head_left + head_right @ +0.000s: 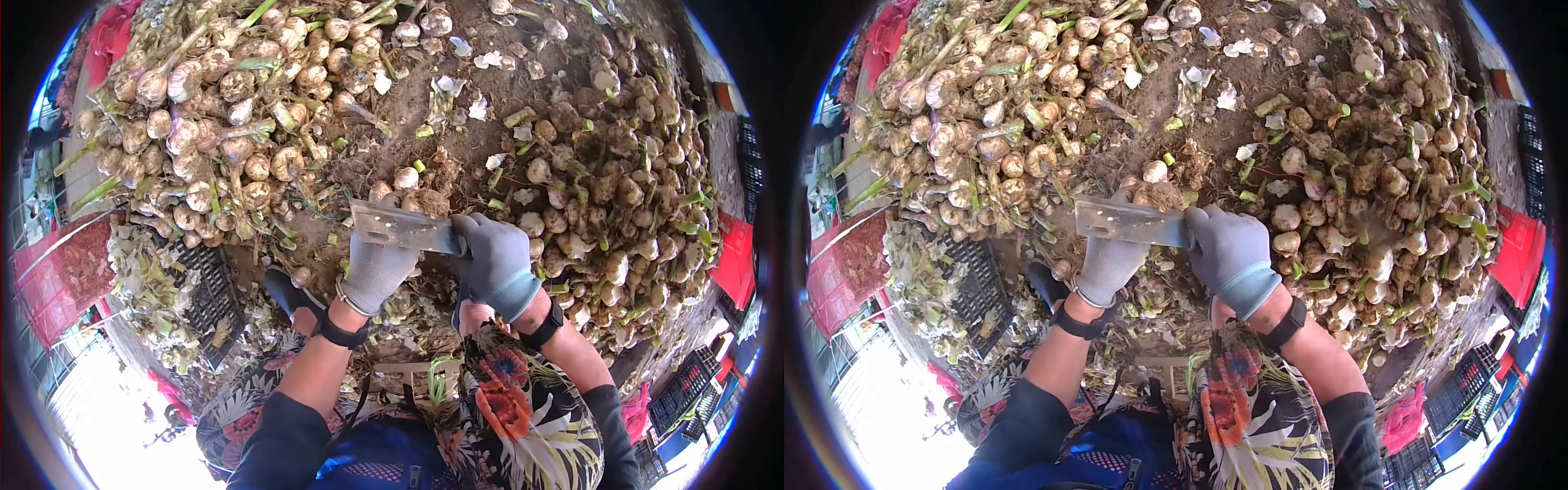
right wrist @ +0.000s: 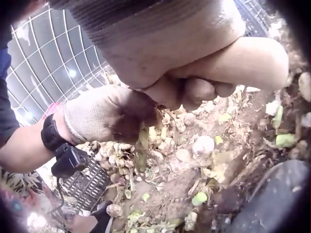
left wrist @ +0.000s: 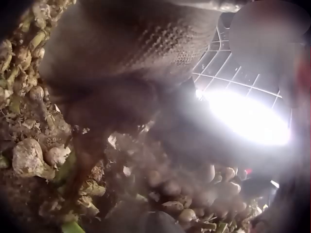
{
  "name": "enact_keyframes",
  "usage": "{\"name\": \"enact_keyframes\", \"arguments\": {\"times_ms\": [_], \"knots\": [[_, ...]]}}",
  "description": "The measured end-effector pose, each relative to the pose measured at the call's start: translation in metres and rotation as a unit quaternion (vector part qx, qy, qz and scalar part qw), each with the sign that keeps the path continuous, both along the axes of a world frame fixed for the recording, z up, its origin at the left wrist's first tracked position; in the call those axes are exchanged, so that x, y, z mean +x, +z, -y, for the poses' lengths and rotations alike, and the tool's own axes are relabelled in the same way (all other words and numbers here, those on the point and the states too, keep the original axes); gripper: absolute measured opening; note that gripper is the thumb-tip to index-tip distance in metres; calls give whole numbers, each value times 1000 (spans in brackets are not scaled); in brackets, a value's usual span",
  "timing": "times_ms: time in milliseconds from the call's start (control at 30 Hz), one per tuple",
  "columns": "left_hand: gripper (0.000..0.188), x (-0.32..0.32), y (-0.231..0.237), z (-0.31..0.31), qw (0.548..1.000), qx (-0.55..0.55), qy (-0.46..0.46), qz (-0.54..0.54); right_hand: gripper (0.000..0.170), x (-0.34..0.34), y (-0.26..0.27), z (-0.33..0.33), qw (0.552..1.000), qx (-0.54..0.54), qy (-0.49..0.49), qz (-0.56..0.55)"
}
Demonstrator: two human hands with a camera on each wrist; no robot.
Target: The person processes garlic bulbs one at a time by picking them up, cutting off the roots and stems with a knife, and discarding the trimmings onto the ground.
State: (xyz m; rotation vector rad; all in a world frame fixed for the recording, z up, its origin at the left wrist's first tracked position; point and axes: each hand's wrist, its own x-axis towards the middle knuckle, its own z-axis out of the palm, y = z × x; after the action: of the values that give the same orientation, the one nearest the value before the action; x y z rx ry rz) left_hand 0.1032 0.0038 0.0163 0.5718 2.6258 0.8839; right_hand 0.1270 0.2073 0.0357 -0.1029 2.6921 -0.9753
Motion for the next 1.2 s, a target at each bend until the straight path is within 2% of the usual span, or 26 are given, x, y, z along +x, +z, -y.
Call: {"name": "enact_keyframes", "arguments": {"times_ms": [67,133,167,233,300,333,367,433,500,533,567,600,633,700,733,767,833,867,900,933,967,1033,1067,1100,1167,1200], "knots": [[38,2,-2,3,997,-36,-32,-63,21,1,-1,0,1000,-7,0,-2],[38,7,0,5,972,150,104,148,22,3,-4,-1,1000,-17,-10,-11],[38,10,1,4,972,150,105,149,22,4,-5,0,1000,-16,-9,-10],[45,13,1,2,919,282,192,196,21,8,-7,1,1000,-25,-17,-1],[46,-7,28,-5,921,250,165,251,17,9,-19,-9,999,-31,-15,15],[46,-14,39,-8,918,221,137,298,15,5,-33,-20,986,-18,-89,138],[46,-15,41,-10,920,223,136,294,21,4,-58,-39,974,101,-73,188],[49,-10,44,-14,938,259,89,210,23,19,-62,-46,982,52,-139,115],[50,-14,34,-20,945,260,71,188,24,22,-66,-39,954,-174,-196,145],[47,-7,30,-25,860,397,138,287,22,18,-53,-30,930,-274,-201,139],[46,-3,32,-28,742,516,200,379,22,14,-43,-24,929,-276,-203,142],[31,-14,34,-19,842,389,151,342,22,9,-34,-19,915,-308,-196,173],[31,-12,32,-15,843,387,149,342,22,5,-29,-15,900,-338,-186,203],[34,-10,22,-10,607,606,322,402,21,-1,-27,-8,893,-367,-174,193],[43,-17,38,-23,618,552,418,372,20,-6,-19,-4,887,-367,-170,224],[43,-18,32,-17,619,552,417,372,20,-9,-10,0,879,-366,-166,255],[46,-16,11,1,543,699,201,419,18,-9,-7,6,874,-384,-164,247],[50,-19,17,-2,545,719,167,397,19,-3,-17,9,875,-368,-132,285],[46,-29,22,-6,483,764,64,423,20,2,-30,12,875,-350,-100,319],[36,-30,34,-16,545,734,78,398,21,19,-61,13,936,-214,-34,276],[27,-24,47,-30,606,698,97,369,22,45,-89,15,920,-332,-70,193],[14,3,71,-61,732,521,32,438,17,35,-75,14,903,-347,-96,234],[14,2,73,-66,732,522,33,437,13,27,-71,11,888,-352,-138,263],[19,0,73,-72,795,484,32,364,13,24,-73,10,897,-317,-170,256],[32,-6,74,-82,895,394,32,206,14,4,-33,4,870,-255,-273,322],[38,-11,75,-86,932,340,31,124,14,8,-49,-2,879,-307,-267,250]]}}
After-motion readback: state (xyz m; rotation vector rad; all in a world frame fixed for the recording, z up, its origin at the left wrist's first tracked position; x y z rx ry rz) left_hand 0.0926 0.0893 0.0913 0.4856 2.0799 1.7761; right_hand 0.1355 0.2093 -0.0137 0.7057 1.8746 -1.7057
